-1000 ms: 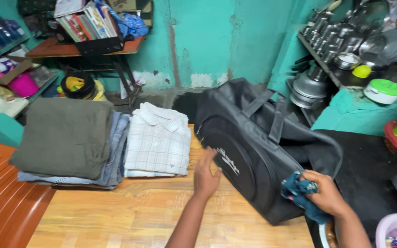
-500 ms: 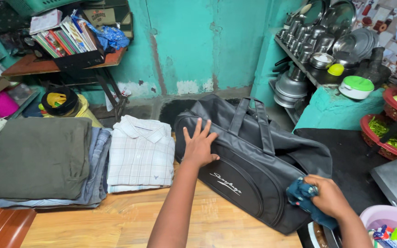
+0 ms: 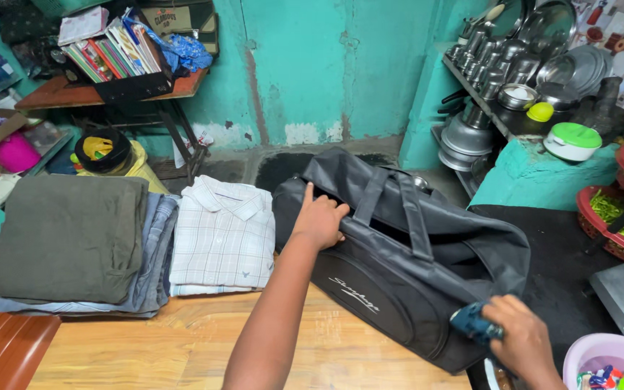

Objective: The person wipes a black duffel bag with a blue cloth on a wooden table. They rotate the bag to clean different sides and the handles, then place the cloth inside the bag to wipe the interior.

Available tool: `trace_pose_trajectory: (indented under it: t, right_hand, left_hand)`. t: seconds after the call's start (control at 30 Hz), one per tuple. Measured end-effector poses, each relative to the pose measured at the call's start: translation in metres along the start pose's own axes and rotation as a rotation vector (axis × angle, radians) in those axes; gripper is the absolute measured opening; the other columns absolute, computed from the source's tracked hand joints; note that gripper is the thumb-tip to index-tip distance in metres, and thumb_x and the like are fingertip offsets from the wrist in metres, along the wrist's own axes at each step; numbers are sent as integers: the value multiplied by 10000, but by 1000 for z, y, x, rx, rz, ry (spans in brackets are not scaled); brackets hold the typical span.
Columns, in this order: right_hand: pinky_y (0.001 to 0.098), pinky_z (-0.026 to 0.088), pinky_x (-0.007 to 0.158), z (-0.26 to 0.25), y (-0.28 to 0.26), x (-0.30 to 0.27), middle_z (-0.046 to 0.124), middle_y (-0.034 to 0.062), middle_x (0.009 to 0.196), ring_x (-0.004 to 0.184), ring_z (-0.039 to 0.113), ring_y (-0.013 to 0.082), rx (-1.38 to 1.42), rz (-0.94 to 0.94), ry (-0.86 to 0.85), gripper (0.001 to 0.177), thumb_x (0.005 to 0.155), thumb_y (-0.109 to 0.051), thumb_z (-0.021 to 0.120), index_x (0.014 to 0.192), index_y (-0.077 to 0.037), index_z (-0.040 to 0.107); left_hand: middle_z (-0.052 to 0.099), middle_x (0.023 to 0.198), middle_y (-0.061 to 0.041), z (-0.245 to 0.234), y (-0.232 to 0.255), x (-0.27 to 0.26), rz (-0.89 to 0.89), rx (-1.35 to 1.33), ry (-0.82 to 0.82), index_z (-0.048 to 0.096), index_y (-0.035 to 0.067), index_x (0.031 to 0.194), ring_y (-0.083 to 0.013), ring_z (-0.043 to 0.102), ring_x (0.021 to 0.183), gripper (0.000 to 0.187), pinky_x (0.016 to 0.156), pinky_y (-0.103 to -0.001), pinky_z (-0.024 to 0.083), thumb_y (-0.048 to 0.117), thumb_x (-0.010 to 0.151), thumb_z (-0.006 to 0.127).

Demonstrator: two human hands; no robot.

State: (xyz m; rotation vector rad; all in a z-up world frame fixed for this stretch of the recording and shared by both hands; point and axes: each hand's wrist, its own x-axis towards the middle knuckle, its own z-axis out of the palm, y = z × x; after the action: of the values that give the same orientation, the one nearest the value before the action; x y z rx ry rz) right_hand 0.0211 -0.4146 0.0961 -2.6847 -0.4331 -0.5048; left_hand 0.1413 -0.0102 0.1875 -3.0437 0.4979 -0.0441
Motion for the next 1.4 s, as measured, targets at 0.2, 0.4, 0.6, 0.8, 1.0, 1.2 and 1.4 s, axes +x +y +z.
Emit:
trace_pose_trajectory:
  t: [0.2,0.4,0.6,0.8,1.0,1.2,1.4]
  right_hand:
    - [442,529,950,15,21,48,699,48,1209,1126,640,320,-204,200,105,461,607,38,742,1037,-124,717]
    - [475,487,1023,44,-5,66,619,129,1393,1247,577,401,-157,230,460,445,679,13,722,1106,-107,674]
    - [503,452,1075,69,-31,103,597,191,1351,1241,565,412,140,196,591,407,910,-82,707,1316,-78,668]
    - [529,449,925,113,-140,124,609,283,1104,1063,550,460,198,190,307,486,883,-304,733,1175,68,622]
    - [517,431,929,119,-244,80,621,207,1271,1190,543,424,185,-318,45,473,759,-194,750,1195,-39,653]
    - [451,445,1118,133,-81,93,601,88,1396,1322,559,300,-91,-73,151,657,729,-19,682,1378,-107,644]
    - [491,431,1004,160,-55,62,571,239,1344,1151,528,439,-7,260,134,533,856,-183,670,1364,-31,617]
  left_hand:
    - [746,1007,-170,12,17,-15,26,-211,-52,716,112,1076,-364,699,1034,459,886,-482,538,533,896,682]
    - [745,963,-177,7,21,-50,-159,-321,-30,703,111,1076,-368,701,997,468,832,-505,539,548,956,586]
    - [744,925,-180,-1,-4,-67,-351,-360,10,683,152,1112,-386,706,940,438,788,-518,542,540,972,537]
    - [735,948,-182,32,5,-58,-348,-333,-26,684,148,1084,-396,705,935,431,802,-523,543,526,1016,487]
    - [744,916,-181,63,-10,-56,-329,-325,32,668,151,1059,-393,715,887,335,758,-523,551,442,1001,514]
    - [723,821,-147,75,-16,-53,-238,-232,199,661,97,937,-364,709,769,405,671,-497,553,494,975,592]
    - [714,762,-105,101,-1,-34,-144,-106,326,662,104,853,-304,709,721,371,661,-449,533,468,925,646]
